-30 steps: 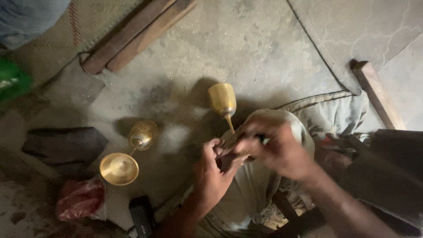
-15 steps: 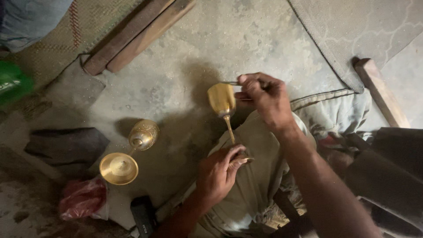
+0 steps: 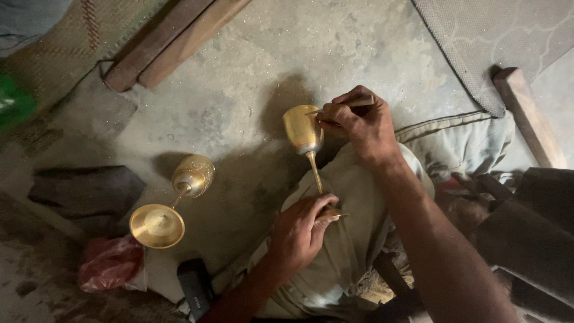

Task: The person sits on the floor shaping a brass goblet held against a stone block on their lap. They strike a punch held against the goblet's cup with a wooden mallet, reposition the goblet and rotate it between strikes, and at one point pick up another finished goblet from the floor before resuming hammering.

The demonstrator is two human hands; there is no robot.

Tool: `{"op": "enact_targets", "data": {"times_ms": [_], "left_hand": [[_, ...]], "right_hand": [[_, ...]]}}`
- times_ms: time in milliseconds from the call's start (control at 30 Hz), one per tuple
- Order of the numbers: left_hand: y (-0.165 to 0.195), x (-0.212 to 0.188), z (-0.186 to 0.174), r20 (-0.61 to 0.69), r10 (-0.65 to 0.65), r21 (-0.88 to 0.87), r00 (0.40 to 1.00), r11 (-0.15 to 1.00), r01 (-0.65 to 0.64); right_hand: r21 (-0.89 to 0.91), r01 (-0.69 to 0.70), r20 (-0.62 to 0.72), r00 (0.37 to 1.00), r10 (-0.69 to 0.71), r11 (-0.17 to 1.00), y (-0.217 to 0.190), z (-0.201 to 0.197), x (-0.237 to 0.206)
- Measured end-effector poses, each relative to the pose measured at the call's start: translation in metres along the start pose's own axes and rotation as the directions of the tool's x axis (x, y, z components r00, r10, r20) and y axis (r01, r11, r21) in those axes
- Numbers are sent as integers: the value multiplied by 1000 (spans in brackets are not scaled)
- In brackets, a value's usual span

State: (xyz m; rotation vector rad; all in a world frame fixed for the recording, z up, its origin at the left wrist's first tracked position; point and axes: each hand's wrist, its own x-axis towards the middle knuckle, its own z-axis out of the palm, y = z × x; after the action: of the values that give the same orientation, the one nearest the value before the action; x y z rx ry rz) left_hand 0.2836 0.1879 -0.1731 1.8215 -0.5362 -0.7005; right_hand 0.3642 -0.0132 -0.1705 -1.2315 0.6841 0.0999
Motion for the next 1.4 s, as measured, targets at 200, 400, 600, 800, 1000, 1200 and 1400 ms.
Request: {"op": "enact_targets", "data": {"times_ms": [200,400,600,800,1000,1200,1400], "left_hand": [[5,1,-2,-31,39,-23,999,999,-40],[12,8,-4,-4,59,-6,998,998,-59],[27,12,-4,-22,58,1,998,998,-58],[40,1,-5,47,32,-92,998,995,-28],[64,-15,-6,-72,145,-82,987,985,-151],[155,-61,-37,113,222,-114,968,971,-209],[259,-113,-61,368,381,-502,848,849,-164]], "right_hand": [[59,53,37,998,-56,997,-3,2,0],[14,-62,-52,997,63,998,-11,3,0],[141,-85,-111,989,101,986,-26,-1,-17],[-173,16,-143,989,-41,985,-71,-23,-73],[-665,56,-132,973,-190,745,-116,-35,-198],[-893,107,11,976,-218,437,-107,-45,-319],[-928,194,-53,776,-628,317,-66,-31,-414]]}}
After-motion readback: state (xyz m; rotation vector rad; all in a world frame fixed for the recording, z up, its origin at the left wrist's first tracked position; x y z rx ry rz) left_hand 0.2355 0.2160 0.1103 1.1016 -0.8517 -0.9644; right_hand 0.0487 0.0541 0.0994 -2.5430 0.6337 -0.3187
